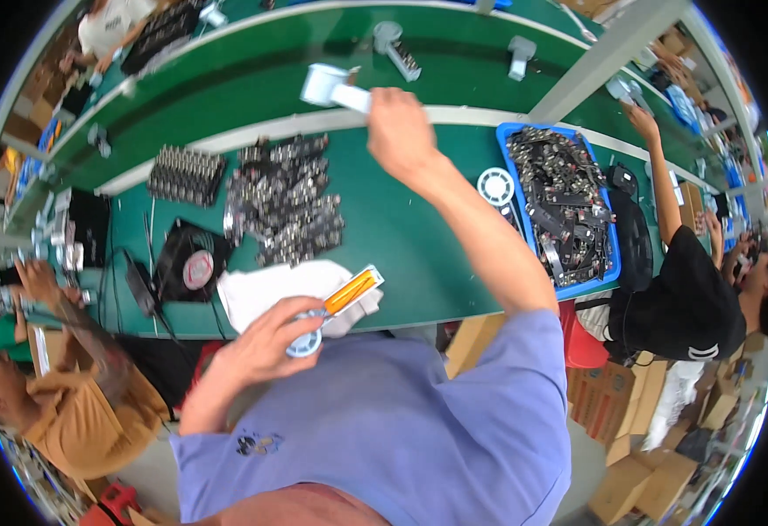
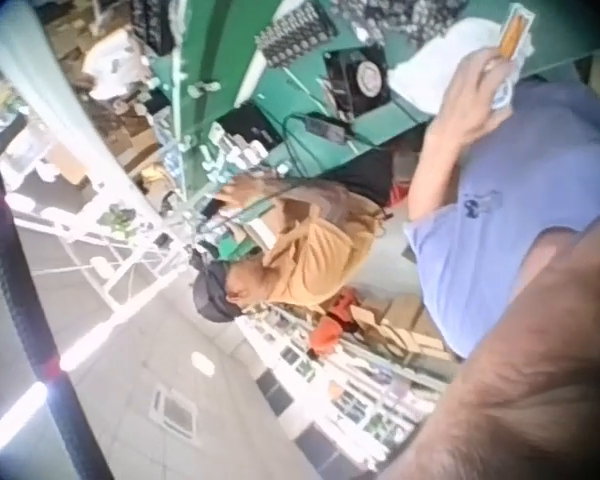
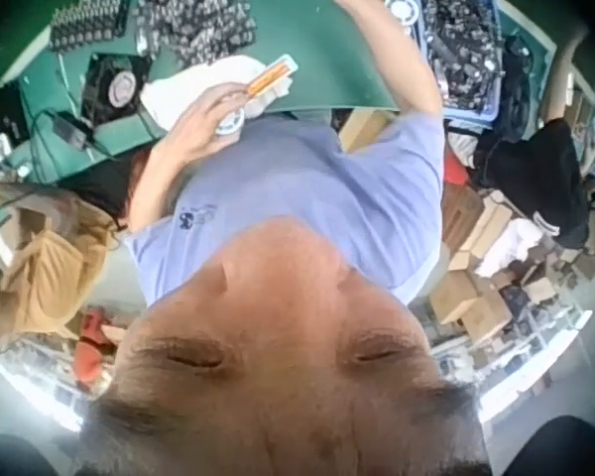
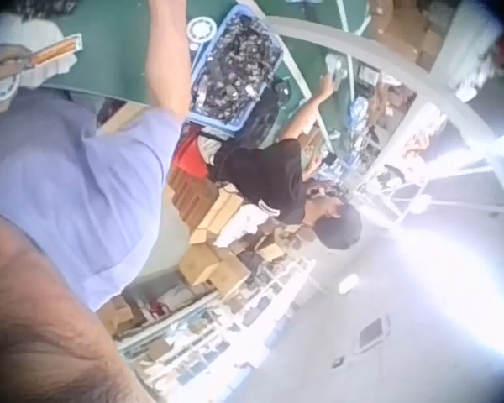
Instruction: The person assembles small electronic PCB components into white circular plastic housings by hand, taking components from a cardboard box and inserting them into the housings.
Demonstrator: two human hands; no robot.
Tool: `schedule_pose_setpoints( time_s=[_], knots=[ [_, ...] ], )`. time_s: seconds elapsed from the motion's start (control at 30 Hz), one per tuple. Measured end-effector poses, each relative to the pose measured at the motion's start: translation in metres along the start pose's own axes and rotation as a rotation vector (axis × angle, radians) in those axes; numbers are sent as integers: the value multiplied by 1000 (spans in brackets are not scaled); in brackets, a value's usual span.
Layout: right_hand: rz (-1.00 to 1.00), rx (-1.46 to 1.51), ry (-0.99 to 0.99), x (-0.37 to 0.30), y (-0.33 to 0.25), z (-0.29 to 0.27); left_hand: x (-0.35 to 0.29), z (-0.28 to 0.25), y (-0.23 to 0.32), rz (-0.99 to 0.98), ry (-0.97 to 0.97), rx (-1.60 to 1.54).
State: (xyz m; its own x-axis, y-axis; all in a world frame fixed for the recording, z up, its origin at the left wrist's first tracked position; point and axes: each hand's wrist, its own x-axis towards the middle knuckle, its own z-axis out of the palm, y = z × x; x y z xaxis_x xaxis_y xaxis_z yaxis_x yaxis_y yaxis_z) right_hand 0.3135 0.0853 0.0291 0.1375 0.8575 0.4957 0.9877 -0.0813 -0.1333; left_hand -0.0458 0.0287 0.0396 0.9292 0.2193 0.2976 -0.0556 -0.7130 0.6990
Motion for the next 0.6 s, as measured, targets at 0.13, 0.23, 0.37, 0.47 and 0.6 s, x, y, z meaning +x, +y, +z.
schedule_pose_setpoints(
  time_s=[0.13, 0.23, 0.37, 0.47, 0.6],
  knots=[
    [14, -151, 31, -82, 5, -34, 2, -3, -16, 5, -289, 3],
    [92, -85, -30, -115, 8, -30, 3, -5, -23, -18, -295, 7],
    [94, 7, 33, -133, -4, -46, 2, -12, -9, -103, -104, 145],
    [53, 344, 25, -141, -46, -75, -9, 7, 2, -177, 111, 191],
    [-17, 807, -297, -152, -102, -83, -22, 47, 3, -196, 455, 348]
  ],
)
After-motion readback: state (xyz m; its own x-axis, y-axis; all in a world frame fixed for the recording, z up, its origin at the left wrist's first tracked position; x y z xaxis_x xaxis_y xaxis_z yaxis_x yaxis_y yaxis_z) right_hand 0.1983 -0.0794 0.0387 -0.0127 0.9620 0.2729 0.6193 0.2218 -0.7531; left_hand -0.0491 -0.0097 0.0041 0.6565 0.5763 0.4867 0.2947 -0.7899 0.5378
